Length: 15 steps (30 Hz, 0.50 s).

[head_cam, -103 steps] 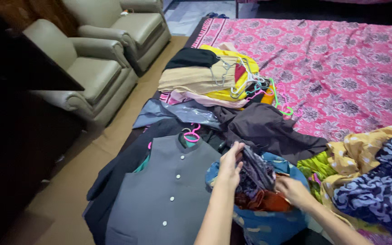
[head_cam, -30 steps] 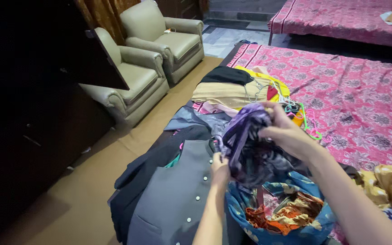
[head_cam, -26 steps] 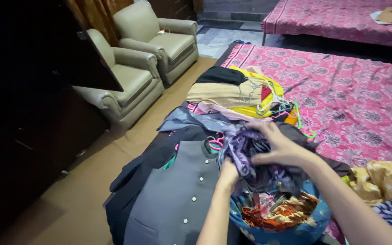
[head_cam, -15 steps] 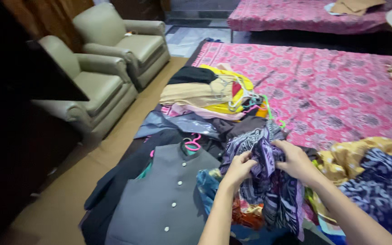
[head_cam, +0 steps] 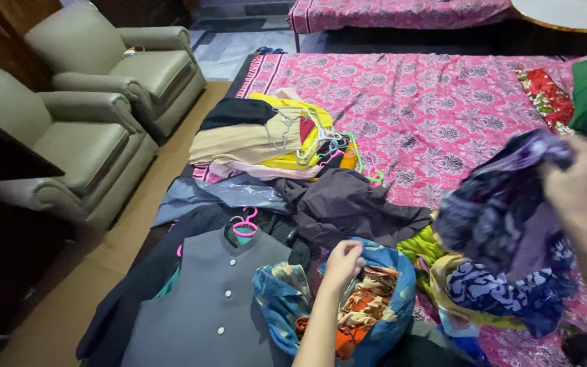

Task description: The person sorts through a pile of clothes on a bed, picking up various garments and placing a grey waistcoat onto a pink plastic hanger.

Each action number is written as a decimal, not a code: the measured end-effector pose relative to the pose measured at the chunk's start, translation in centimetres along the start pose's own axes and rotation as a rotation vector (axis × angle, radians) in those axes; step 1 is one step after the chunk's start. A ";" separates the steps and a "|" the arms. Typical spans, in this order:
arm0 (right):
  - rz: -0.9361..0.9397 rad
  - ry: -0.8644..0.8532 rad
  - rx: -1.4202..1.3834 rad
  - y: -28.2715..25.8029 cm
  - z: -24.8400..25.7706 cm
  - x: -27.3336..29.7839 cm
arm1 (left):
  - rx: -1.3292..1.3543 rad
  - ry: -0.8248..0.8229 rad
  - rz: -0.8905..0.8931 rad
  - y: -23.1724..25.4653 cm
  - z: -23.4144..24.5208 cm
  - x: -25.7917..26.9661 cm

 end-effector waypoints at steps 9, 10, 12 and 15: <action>-0.086 -0.104 0.271 12.3 -4.9 -3.2 | -0.707 -0.031 0.165 -8.8 5.1 5.8; -0.128 -0.268 0.134 13.5 -6.8 -2.3 | -0.925 -0.149 0.077 -8.0 4.3 6.0; -0.296 -0.551 0.013 15.3 -10.7 0.5 | -1.051 -0.414 0.391 -8.6 3.9 9.1; -0.479 -0.789 0.132 15.9 -13.9 5.1 | -1.152 -0.716 0.484 -7.4 2.3 12.7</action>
Point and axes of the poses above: each hand's wrist, its own x-axis away from the middle knuckle, its own z-axis out of the back of the hand, y = z × x, the point moved 7 cm from there along -x, towards the middle knuckle, and after that the axes turned 15 degrees about -z, right-handed, at the moved point
